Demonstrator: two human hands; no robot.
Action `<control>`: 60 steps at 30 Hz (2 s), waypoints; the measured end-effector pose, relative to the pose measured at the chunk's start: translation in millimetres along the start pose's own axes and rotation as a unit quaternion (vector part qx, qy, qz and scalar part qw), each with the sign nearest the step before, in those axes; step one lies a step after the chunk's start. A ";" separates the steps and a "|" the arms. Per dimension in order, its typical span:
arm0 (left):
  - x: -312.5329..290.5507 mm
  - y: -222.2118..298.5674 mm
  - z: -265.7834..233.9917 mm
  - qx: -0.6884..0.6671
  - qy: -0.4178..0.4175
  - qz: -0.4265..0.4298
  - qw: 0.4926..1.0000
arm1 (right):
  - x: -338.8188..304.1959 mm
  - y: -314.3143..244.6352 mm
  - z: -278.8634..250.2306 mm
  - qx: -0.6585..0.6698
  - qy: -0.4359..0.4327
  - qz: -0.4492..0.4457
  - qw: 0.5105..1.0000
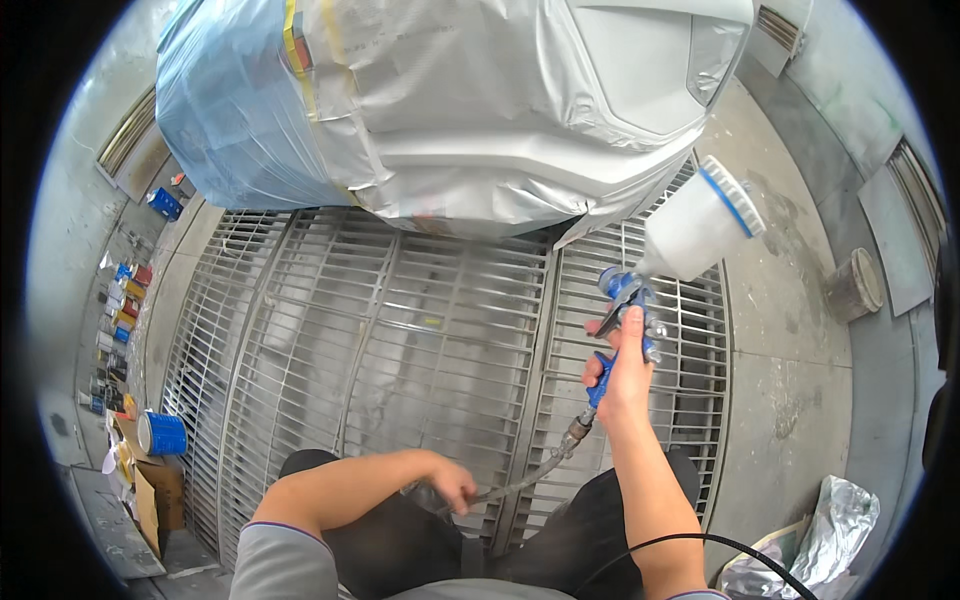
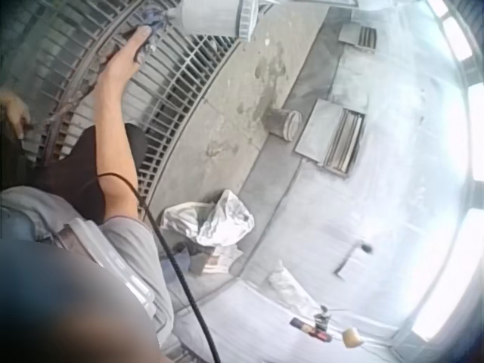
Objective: The person pours liquid from a can into a small cup, then into a spray gun container. They walk to a car covered with protective sheeting and spray paint the rear bumper area using the spray gun.
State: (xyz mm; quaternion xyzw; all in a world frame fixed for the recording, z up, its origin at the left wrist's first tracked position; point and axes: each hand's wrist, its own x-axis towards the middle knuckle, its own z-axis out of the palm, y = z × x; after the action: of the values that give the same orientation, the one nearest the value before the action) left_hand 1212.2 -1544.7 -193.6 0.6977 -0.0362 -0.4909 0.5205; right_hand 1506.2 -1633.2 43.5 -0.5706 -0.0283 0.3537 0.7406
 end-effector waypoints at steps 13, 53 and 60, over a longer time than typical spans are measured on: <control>-203.2 -54.5 -47.2 -0.300 0.462 -0.303 0.778 | 40.6 -56.7 -48.1 0.014 0.164 -0.241 0.956; -106.1 63.4 -63.9 0.234 -0.118 -0.318 0.911 | -26.7 29.5 208.1 -0.190 -0.088 -0.237 0.949; -105.9 59.7 -61.1 0.222 0.006 -0.267 0.938 | -8.6 23.3 174.9 -0.169 -0.010 -0.293 0.941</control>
State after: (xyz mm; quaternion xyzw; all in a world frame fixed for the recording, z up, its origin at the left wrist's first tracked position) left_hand 1229.3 -1470.3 -81.0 0.7825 0.0465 -0.5872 0.2019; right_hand 1410.3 -1491.4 87.2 -0.6505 -0.2614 0.1168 0.7035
